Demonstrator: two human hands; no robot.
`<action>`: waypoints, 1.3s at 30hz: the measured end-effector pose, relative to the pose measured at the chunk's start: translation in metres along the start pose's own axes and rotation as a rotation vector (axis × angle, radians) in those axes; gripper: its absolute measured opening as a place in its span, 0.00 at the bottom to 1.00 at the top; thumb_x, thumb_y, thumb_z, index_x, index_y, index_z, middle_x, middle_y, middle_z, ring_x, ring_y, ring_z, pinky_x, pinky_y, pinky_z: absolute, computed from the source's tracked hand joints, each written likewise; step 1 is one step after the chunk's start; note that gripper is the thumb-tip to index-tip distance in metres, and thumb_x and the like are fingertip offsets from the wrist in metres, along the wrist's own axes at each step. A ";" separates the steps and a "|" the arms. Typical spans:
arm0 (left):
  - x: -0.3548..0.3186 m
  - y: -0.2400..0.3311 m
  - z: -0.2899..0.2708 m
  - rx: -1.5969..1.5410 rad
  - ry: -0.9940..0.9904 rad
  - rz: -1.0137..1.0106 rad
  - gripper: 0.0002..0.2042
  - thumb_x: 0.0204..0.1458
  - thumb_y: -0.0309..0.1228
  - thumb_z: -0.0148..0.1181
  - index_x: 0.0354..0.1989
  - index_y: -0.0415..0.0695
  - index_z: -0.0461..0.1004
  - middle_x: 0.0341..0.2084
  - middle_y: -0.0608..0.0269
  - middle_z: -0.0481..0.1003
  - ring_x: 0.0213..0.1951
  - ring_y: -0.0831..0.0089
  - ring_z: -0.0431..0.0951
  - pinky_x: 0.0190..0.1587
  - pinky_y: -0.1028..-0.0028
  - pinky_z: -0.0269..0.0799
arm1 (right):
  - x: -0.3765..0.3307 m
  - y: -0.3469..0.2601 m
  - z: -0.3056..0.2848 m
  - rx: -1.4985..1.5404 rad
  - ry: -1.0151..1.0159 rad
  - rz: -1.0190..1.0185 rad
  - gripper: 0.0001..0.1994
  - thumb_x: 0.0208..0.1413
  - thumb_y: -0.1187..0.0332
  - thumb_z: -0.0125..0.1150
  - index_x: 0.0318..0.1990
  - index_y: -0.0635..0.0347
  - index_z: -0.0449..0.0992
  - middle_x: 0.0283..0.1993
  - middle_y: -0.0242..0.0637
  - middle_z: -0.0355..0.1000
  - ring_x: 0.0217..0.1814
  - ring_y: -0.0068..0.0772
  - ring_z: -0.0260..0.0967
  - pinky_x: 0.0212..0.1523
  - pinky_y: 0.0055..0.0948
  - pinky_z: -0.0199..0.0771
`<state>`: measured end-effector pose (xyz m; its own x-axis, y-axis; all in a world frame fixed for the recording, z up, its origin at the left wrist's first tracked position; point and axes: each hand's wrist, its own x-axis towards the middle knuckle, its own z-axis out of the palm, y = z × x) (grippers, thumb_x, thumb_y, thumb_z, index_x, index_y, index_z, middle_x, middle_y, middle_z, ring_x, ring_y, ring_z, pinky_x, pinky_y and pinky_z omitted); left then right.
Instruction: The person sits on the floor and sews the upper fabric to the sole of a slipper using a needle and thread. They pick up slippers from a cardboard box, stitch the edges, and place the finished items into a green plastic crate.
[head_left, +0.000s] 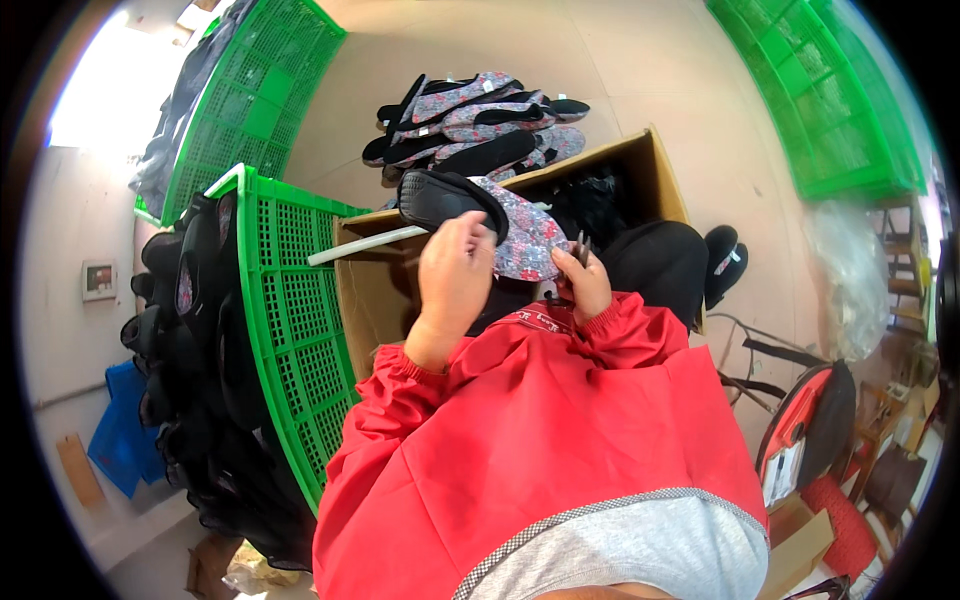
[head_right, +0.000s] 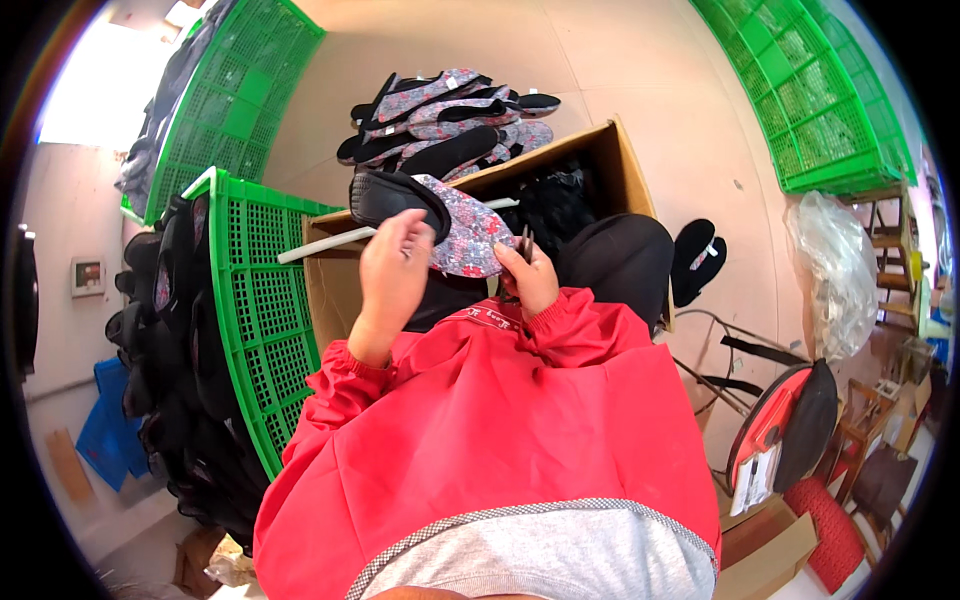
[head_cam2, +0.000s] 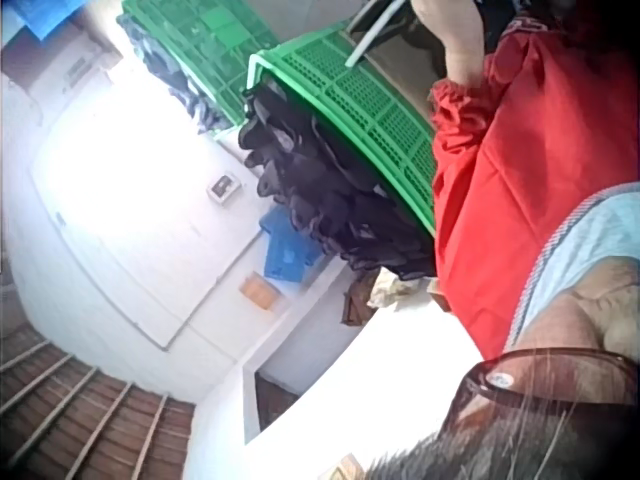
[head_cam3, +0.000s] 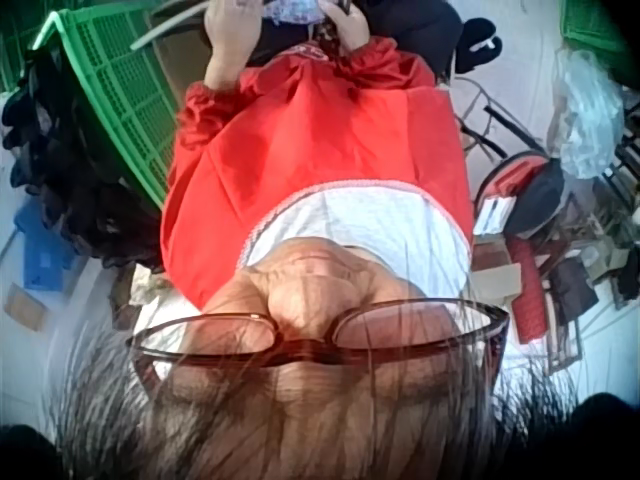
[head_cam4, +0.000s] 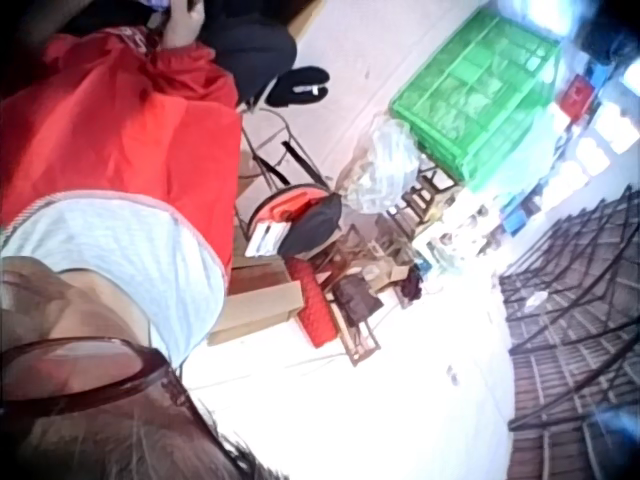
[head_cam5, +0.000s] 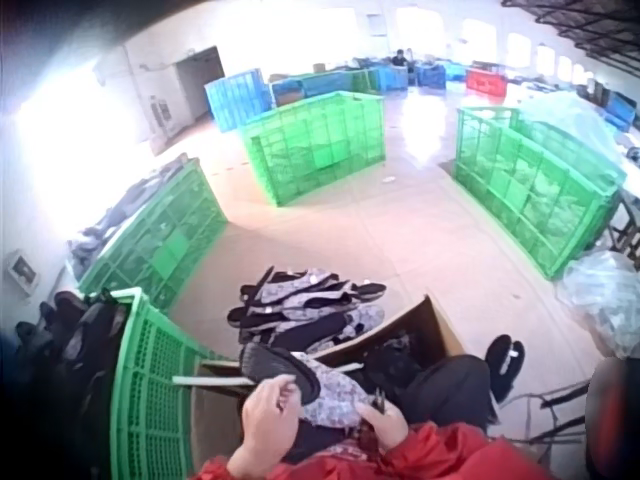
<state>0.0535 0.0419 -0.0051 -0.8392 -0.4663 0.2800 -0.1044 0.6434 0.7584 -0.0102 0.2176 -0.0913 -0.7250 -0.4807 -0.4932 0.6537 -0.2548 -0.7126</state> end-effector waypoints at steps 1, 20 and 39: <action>-0.002 -0.003 0.004 0.070 -0.014 0.073 0.12 0.48 0.23 0.63 0.41 0.39 0.74 0.29 0.56 0.76 0.30 0.62 0.77 0.34 0.67 0.73 | -0.004 -0.007 0.004 -0.008 -0.012 -0.038 0.09 0.57 0.64 0.63 0.38 0.52 0.69 0.25 0.21 0.62 0.19 0.13 0.53 0.19 0.15 0.51; -0.020 0.014 0.103 -1.034 -0.241 -0.655 0.12 0.63 0.39 0.53 0.38 0.42 0.74 0.30 0.73 0.71 0.33 0.85 0.65 0.37 0.80 0.62 | -0.036 -0.097 -0.023 -0.775 -0.046 -0.636 0.12 0.49 0.77 0.60 0.43 0.65 0.70 0.40 0.31 0.70 0.41 0.20 0.66 0.48 0.22 0.67; -0.051 -0.024 -0.017 -1.111 -0.257 -1.011 0.09 0.55 0.30 0.64 0.36 0.40 0.72 0.29 0.63 0.74 0.31 0.76 0.73 0.35 0.74 0.69 | -0.065 -0.034 0.052 -0.770 -0.439 -0.398 0.08 0.54 0.74 0.65 0.39 0.64 0.73 0.35 0.31 0.74 0.36 0.17 0.68 0.40 0.20 0.69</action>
<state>0.1078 0.0400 -0.0274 -0.7433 -0.2265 -0.6295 -0.3303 -0.6939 0.6398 0.0260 0.2137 -0.0084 -0.6150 -0.7881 -0.0264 -0.0562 0.0772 -0.9954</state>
